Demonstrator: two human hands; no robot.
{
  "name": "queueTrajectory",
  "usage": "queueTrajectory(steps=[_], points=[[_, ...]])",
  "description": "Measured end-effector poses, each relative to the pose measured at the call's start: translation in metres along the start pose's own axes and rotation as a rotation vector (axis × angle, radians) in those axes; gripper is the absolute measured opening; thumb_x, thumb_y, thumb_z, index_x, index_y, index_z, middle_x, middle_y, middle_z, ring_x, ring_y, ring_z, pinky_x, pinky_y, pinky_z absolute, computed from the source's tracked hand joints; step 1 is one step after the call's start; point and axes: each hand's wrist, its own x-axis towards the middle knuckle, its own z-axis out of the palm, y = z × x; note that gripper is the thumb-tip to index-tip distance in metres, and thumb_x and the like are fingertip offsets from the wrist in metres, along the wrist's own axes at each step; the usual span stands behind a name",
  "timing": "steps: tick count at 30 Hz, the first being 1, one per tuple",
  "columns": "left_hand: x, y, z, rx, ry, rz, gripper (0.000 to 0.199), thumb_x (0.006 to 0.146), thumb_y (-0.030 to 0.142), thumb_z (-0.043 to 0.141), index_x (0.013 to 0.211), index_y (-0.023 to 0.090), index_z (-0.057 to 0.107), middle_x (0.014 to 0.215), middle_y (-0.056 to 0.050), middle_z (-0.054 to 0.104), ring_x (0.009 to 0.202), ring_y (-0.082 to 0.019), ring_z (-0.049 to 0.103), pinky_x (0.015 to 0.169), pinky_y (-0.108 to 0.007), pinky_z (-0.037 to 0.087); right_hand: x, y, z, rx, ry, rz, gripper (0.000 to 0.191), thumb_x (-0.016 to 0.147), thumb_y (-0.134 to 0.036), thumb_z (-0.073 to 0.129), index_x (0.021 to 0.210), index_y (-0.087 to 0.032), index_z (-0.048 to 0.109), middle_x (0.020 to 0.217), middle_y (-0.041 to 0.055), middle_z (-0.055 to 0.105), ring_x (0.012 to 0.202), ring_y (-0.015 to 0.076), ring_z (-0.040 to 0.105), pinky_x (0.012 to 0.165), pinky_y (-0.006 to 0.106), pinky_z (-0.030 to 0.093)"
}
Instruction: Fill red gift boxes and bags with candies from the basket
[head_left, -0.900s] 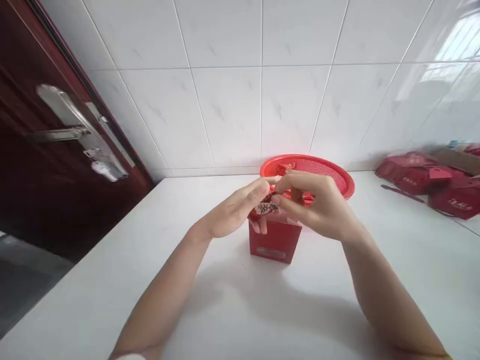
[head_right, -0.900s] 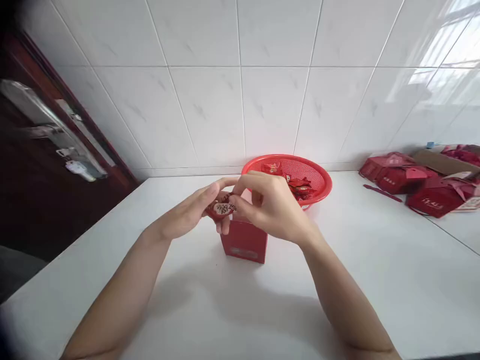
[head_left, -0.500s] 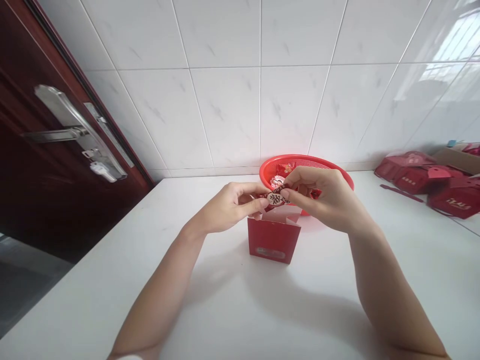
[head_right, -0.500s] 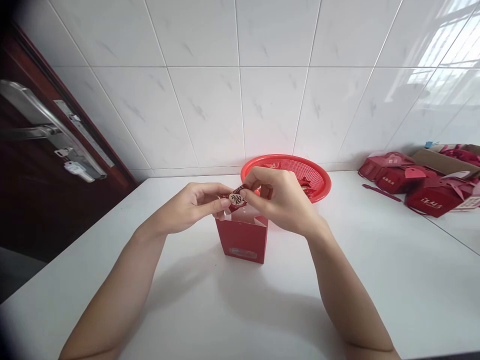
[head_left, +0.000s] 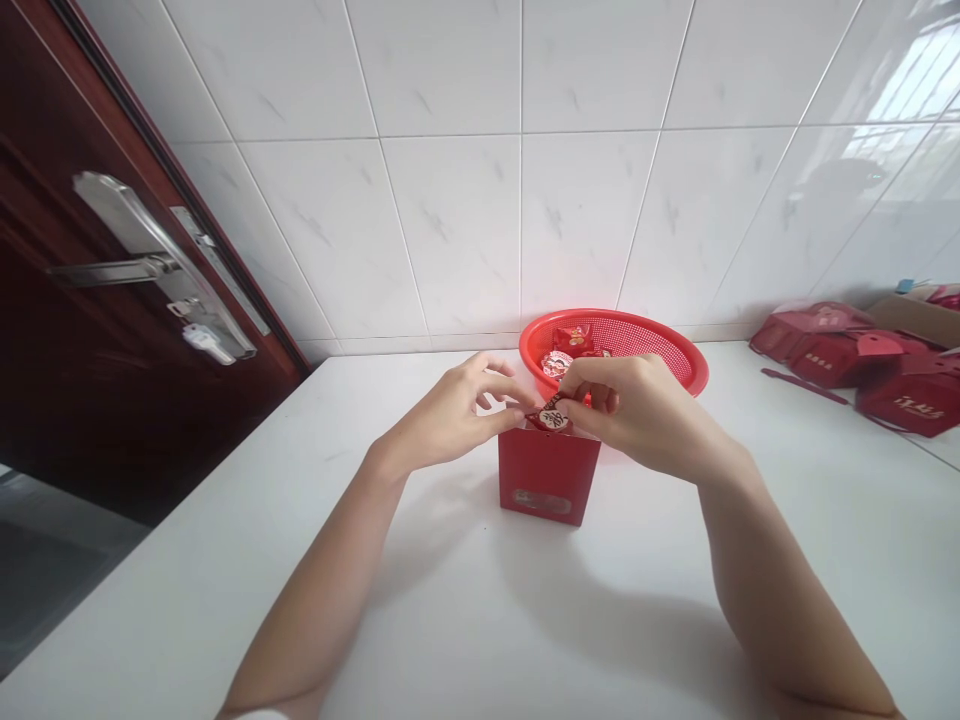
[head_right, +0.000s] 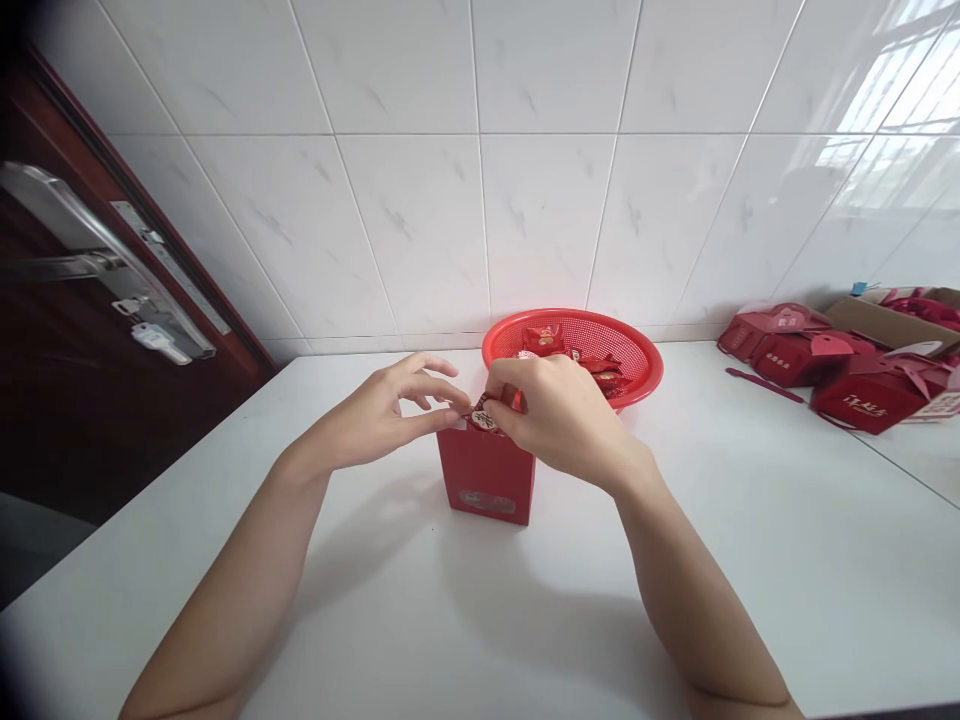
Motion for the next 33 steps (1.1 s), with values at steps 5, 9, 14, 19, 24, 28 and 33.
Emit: queueTrajectory(steps=[5,9,14,19,24,28,33], points=[[0.004,0.001,0.000,-0.010,-0.025,0.005,0.017,0.091,0.033,0.060,0.093,0.030,0.077,0.113,0.000,0.068,0.100,-0.021,0.067,0.089,-0.033,0.055,0.000,0.001,0.001,-0.070,-0.025,0.014,0.014,0.087,-0.015,0.060,0.076,-0.020,0.067,0.076,-0.0003,0.070,0.059,0.0112,0.054,0.054,0.025,0.033],[0.006,0.001,0.002,-0.030,0.027,-0.021,0.021,0.092,0.029,0.055,0.082,0.025,0.073,0.114,-0.001,0.070,0.099,-0.021,0.068,0.087,-0.034,0.055,0.000,0.002,0.001,-0.100,-0.029,0.034,0.014,0.086,-0.010,0.057,0.081,-0.021,0.065,0.078,-0.0007,0.070,0.060,0.0114,0.053,0.055,0.024,0.032],[0.009,-0.003,0.007,-0.131,-0.023,-0.017,0.026,0.093,0.029,0.052,0.091,0.025,0.077,0.112,-0.002,0.075,0.105,-0.023,0.068,0.093,-0.037,0.054,-0.001,0.000,0.001,-0.123,-0.037,0.016,0.017,0.088,-0.009,0.054,0.085,-0.022,0.066,0.075,-0.0016,0.068,0.057,0.0109,0.050,0.054,0.024,0.031],[0.013,-0.009,0.011,-0.141,-0.047,-0.020,0.030,0.091,0.044,0.060,0.109,0.027,0.076,0.120,-0.004,0.075,0.112,-0.027,0.066,0.098,-0.041,0.051,-0.001,0.001,0.003,-0.137,-0.059,-0.003,0.017,0.090,-0.012,0.053,0.087,-0.022,0.066,0.074,0.0002,0.068,0.062,0.0134,0.055,0.053,0.025,0.030],[0.017,-0.017,0.012,-0.171,-0.076,-0.060,0.036,0.088,0.045,0.065,0.118,0.025,0.072,0.127,-0.006,0.072,0.114,-0.028,0.065,0.099,-0.042,0.052,0.003,0.006,0.006,-0.184,-0.052,0.042,0.016,0.086,-0.012,0.052,0.082,-0.020,0.065,0.081,0.0035,0.070,0.058,0.0129,0.054,0.051,0.026,0.030],[0.020,-0.023,0.011,-0.218,-0.107,-0.107,0.041,0.085,0.038,0.068,0.125,0.026,0.069,0.136,-0.008,0.067,0.119,-0.029,0.064,0.098,-0.043,0.053,0.010,0.011,0.010,-0.112,-0.054,0.041,0.018,0.084,-0.010,0.053,0.079,-0.019,0.066,0.079,0.0039,0.072,0.066,0.0156,0.060,0.055,0.026,0.034],[0.023,-0.024,0.009,-0.262,-0.145,-0.119,0.043,0.086,0.036,0.067,0.127,0.023,0.068,0.135,-0.008,0.068,0.119,-0.028,0.065,0.101,-0.042,0.052,0.018,0.020,0.013,0.040,-0.131,0.056,0.018,0.083,-0.009,0.053,0.079,-0.018,0.068,0.074,0.0020,0.073,0.063,0.0144,0.060,0.056,0.025,0.037]])
